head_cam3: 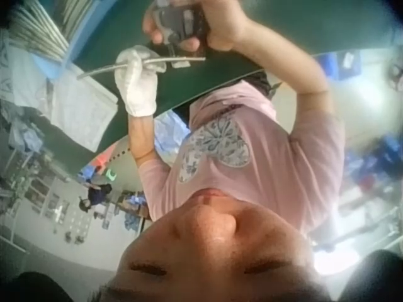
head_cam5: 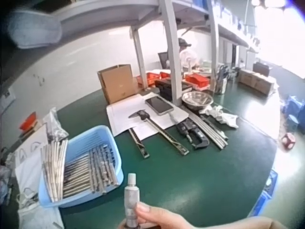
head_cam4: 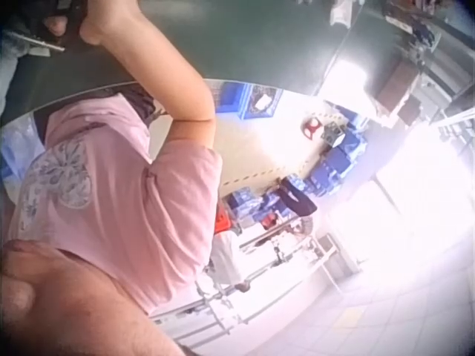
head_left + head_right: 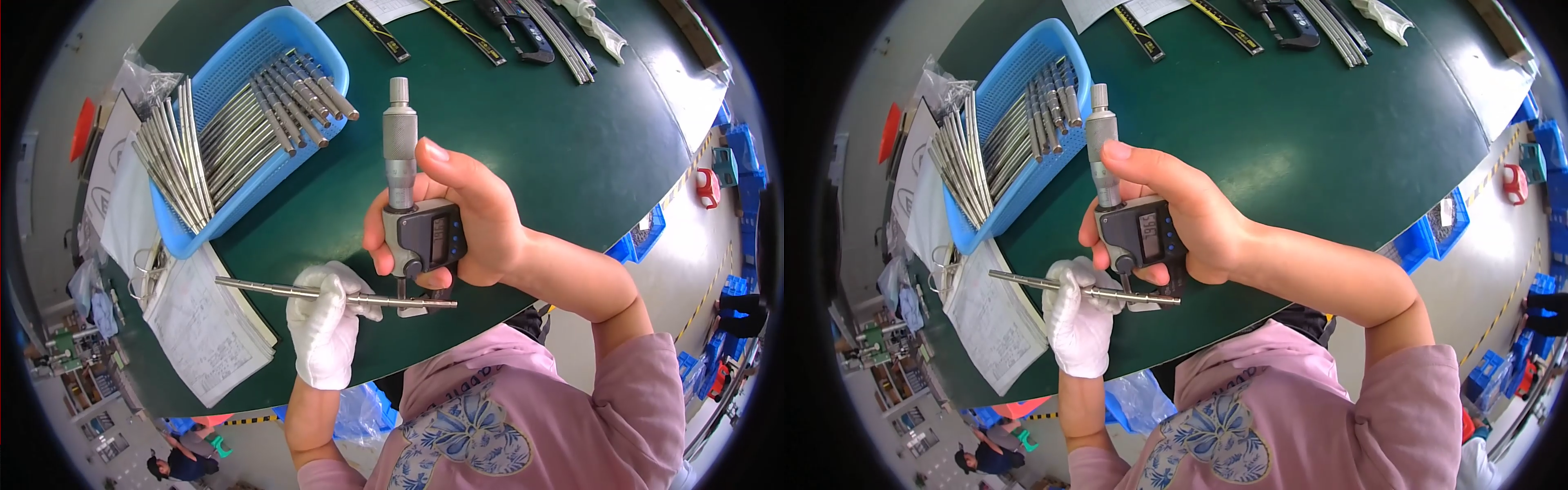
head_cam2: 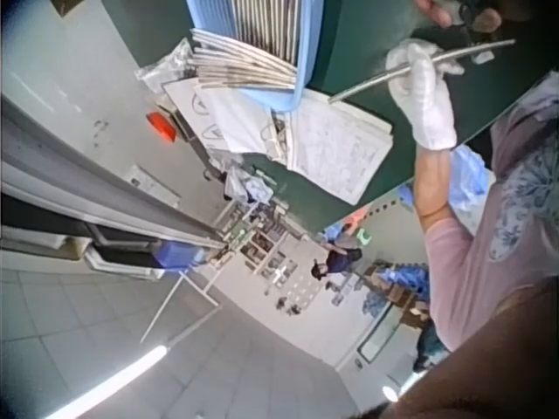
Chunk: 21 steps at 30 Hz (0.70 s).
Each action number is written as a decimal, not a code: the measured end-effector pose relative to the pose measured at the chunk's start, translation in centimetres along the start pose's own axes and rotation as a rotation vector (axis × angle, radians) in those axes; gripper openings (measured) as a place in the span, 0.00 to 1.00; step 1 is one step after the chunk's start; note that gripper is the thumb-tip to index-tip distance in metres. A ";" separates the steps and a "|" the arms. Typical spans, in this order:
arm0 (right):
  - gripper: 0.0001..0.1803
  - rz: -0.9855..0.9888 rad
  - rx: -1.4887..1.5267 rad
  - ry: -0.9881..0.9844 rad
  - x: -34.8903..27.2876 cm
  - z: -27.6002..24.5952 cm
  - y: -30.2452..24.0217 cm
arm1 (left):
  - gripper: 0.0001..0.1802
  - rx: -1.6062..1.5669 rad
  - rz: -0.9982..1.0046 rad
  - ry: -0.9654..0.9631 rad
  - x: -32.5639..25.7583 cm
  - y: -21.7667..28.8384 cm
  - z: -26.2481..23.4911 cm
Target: Measuring the diameter of metal rods using a digital micrometer.
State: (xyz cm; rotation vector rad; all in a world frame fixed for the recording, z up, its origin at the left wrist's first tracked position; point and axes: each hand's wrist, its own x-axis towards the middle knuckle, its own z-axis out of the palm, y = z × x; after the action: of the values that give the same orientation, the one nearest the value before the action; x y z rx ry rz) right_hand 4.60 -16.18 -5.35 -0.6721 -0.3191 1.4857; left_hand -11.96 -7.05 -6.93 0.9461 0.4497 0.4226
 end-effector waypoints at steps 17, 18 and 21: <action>0.36 -0.019 -0.080 0.027 -0.1 0.0 -0.2 | 0.08 -0.043 0.008 0.018 0.0 0.1 -0.2; 0.36 -0.023 -0.083 0.033 -0.1 -0.1 -0.1 | 0.08 -0.034 0.001 0.000 0.1 0.1 -0.2; 0.34 -0.030 -0.061 0.009 0.0 -0.1 0.0 | 0.08 -0.024 -0.004 0.010 0.0 0.1 -0.2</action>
State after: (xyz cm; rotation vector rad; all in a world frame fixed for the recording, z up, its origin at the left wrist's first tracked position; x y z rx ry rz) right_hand 4.67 -16.19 -5.47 -0.7198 -0.3667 1.4487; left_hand -12.02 -6.85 -6.89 0.9197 0.4548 0.4286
